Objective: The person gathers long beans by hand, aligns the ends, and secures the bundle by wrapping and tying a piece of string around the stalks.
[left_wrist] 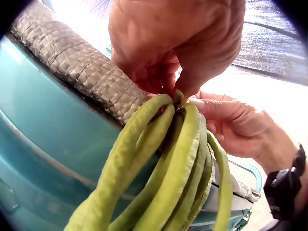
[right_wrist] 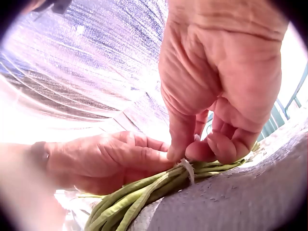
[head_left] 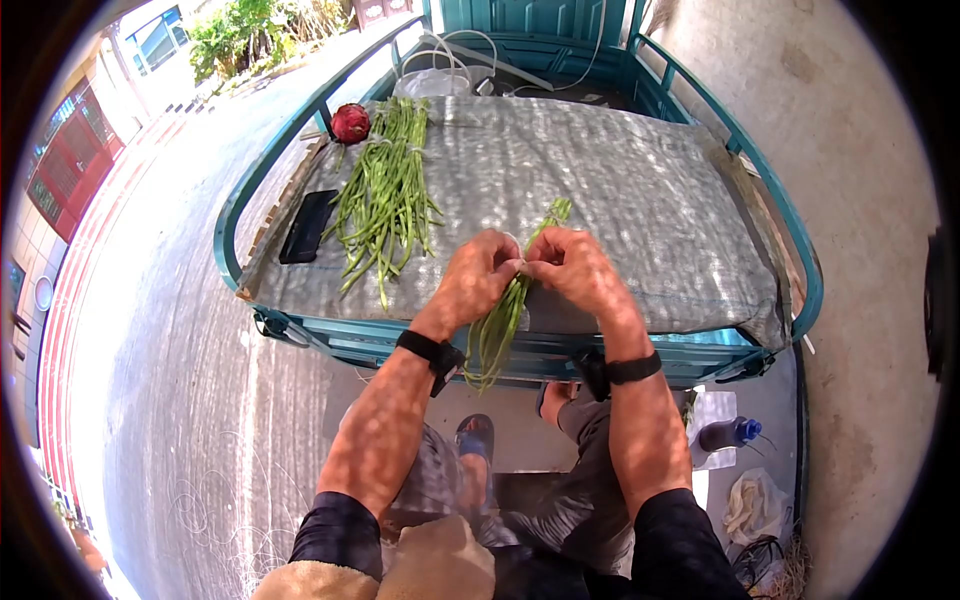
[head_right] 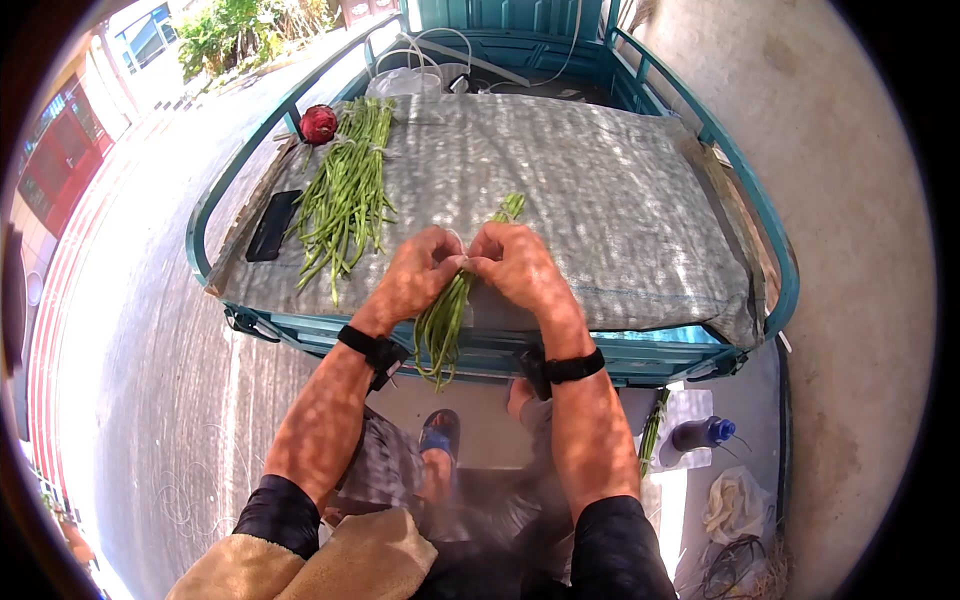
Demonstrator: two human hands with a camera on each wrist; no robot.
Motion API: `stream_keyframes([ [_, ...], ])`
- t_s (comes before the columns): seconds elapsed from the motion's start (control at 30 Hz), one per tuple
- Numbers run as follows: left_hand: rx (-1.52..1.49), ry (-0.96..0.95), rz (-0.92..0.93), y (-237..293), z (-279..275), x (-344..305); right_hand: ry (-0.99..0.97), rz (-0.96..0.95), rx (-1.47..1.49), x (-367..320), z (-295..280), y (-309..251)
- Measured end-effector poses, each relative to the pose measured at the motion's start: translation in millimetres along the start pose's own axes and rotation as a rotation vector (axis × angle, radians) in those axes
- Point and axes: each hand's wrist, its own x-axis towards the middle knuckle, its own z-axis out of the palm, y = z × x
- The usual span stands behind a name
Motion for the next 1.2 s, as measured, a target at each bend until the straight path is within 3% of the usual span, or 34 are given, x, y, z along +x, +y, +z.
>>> stream_keyframes([
  [0.3, 0.070, 0.003, 0.170, 4.9, -0.6, -0.2, 0.027, 0.069, -0.040, -1.1, 1.0, -2.6],
  [0.67, 0.138, 0.079, 0.307, 11.3, 6.4, -3.4, 0.082, 0.008, -0.100, -1.4, 3.5, 1.8],
  [0.93, 0.019, 0.029, 0.199, 12.2, 7.9, -2.7, 0.067, 0.008, -0.150, 0.2, 2.8, 0.6],
  [1.13, -0.067, -0.028, 0.095, 10.6, 4.6, -3.7, 0.011, -0.012, 0.034, 1.4, 1.5, 15.8],
  [1.2, -0.045, -0.031, 0.070, 11.0, 4.1, -3.4, -0.037, 0.096, 0.057, 0.1, -3.1, 9.5],
])
